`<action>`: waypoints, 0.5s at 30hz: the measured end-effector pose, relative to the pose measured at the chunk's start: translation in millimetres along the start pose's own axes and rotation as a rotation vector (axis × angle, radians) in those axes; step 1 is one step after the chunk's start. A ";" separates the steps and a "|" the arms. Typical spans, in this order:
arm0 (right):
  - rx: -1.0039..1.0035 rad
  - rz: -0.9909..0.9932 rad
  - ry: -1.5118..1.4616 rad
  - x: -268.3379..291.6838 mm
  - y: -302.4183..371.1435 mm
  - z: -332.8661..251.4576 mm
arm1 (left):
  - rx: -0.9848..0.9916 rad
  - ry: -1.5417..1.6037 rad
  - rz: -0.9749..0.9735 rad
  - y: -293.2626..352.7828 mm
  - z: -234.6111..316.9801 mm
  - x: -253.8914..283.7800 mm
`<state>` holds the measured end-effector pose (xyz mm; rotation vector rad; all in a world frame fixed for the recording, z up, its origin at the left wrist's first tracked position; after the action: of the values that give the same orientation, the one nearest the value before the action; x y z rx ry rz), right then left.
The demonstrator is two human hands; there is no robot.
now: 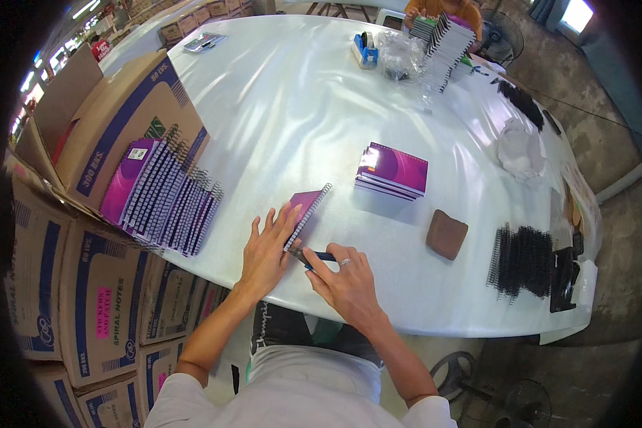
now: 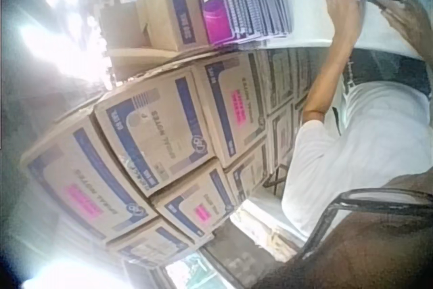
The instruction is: The person assembles spiral notebooks by hand, threading plastic coils through the holes of covers and pages, and cutting the excess coil using a pair of pliers.
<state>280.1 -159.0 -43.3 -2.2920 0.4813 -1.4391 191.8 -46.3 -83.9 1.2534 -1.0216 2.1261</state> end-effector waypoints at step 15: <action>-0.225 -0.304 -0.586 -5.0 -25.1 40.8 | -0.128 -0.330 0.140 -5.0 7.4 137.9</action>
<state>317.1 -129.0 -50.8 -2.9047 0.1216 -0.7780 133.7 -46.2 41.5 1.5407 -1.3971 1.9558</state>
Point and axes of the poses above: each hand's wrist, its own y-axis away from the middle knuckle, its own x-axis out of the back of the hand, z = x × y, the point moved 8 cm from there along -y, towards the middle knuckle, and after that the axes turned 3 degrees about -y, right-handed, at the moved point
